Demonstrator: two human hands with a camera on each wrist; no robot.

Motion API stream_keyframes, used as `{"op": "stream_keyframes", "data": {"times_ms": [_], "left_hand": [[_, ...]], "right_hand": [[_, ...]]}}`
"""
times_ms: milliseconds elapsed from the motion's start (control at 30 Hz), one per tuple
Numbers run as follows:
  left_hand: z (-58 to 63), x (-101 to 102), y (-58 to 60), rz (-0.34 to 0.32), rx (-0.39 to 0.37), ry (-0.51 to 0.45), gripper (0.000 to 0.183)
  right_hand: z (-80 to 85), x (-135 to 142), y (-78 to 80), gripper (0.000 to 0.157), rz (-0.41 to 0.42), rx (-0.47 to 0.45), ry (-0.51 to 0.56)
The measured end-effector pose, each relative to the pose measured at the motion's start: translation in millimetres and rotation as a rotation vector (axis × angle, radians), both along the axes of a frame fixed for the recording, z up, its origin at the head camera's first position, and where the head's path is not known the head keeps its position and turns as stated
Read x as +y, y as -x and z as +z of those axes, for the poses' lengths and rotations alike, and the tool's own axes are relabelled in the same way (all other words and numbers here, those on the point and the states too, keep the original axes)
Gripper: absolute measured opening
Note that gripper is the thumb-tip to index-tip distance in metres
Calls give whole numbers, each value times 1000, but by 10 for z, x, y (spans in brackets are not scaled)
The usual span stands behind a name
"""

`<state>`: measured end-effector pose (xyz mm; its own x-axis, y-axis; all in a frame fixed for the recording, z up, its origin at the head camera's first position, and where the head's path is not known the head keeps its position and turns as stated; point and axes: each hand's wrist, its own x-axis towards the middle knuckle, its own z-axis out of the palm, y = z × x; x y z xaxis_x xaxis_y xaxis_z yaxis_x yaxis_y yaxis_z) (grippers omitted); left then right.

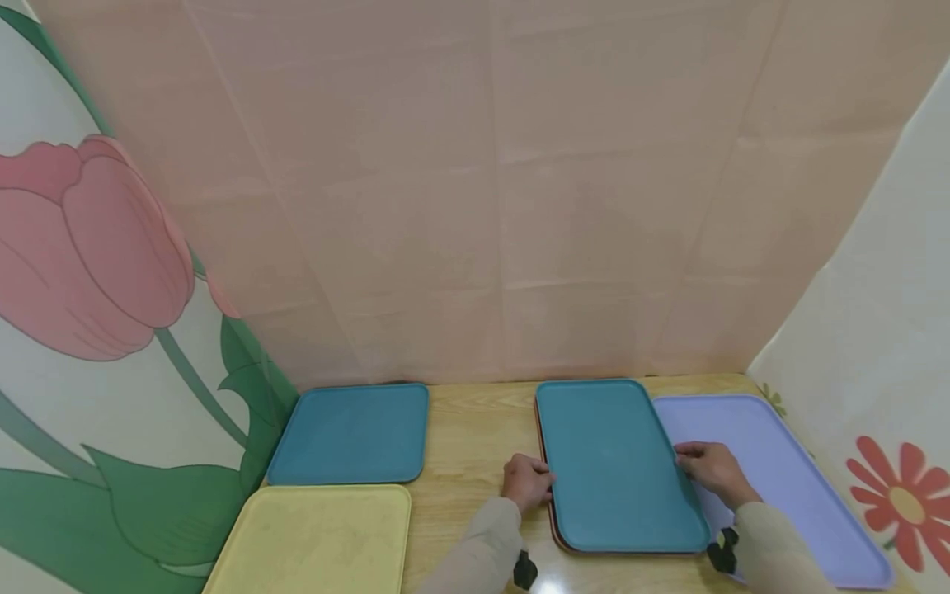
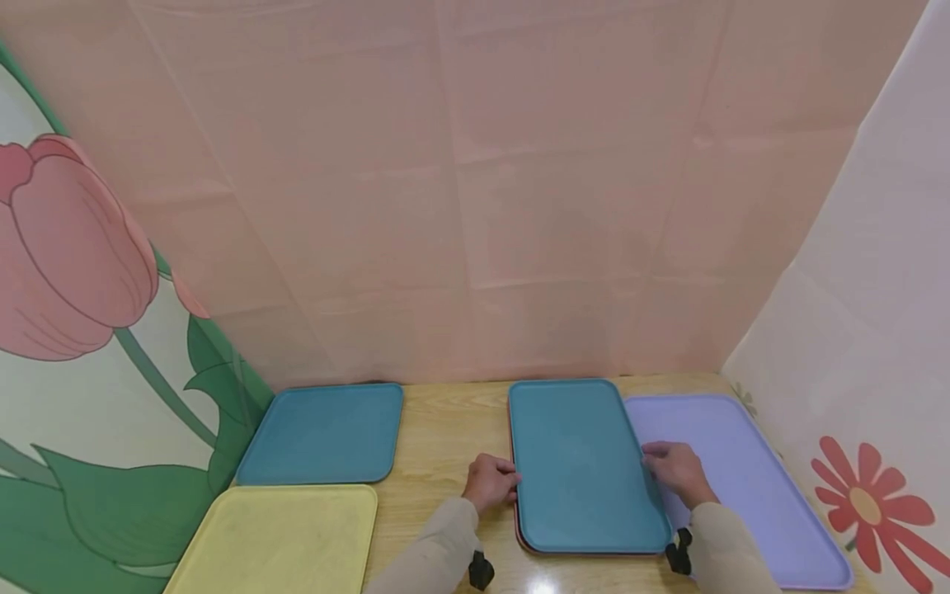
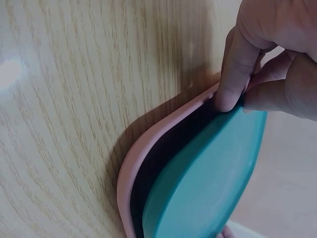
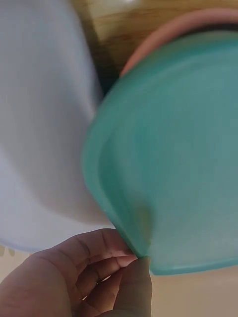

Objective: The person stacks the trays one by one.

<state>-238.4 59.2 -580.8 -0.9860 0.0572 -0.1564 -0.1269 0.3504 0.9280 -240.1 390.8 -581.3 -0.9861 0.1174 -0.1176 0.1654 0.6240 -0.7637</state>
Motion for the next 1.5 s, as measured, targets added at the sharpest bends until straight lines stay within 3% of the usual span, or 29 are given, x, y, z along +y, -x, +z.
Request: {"op": "stream_keyframes", "data": {"times_ms": [300, 767, 1233, 1500], "left_hand": [[-60, 12, 2, 21, 0, 11, 7], [-60, 39, 0, 29, 19, 44, 7], [-105, 6, 0, 32, 58, 92, 6], [-76, -9, 21, 36, 12, 73, 8]], "right_hand": [[-14, -20, 0, 34, -11, -30, -38], [-6, -35, -4, 32, -3, -31, -83], [-49, -71, -11, 32, -19, -58, -59], [-14, -104, -9, 30, 1, -45, -115]]}}
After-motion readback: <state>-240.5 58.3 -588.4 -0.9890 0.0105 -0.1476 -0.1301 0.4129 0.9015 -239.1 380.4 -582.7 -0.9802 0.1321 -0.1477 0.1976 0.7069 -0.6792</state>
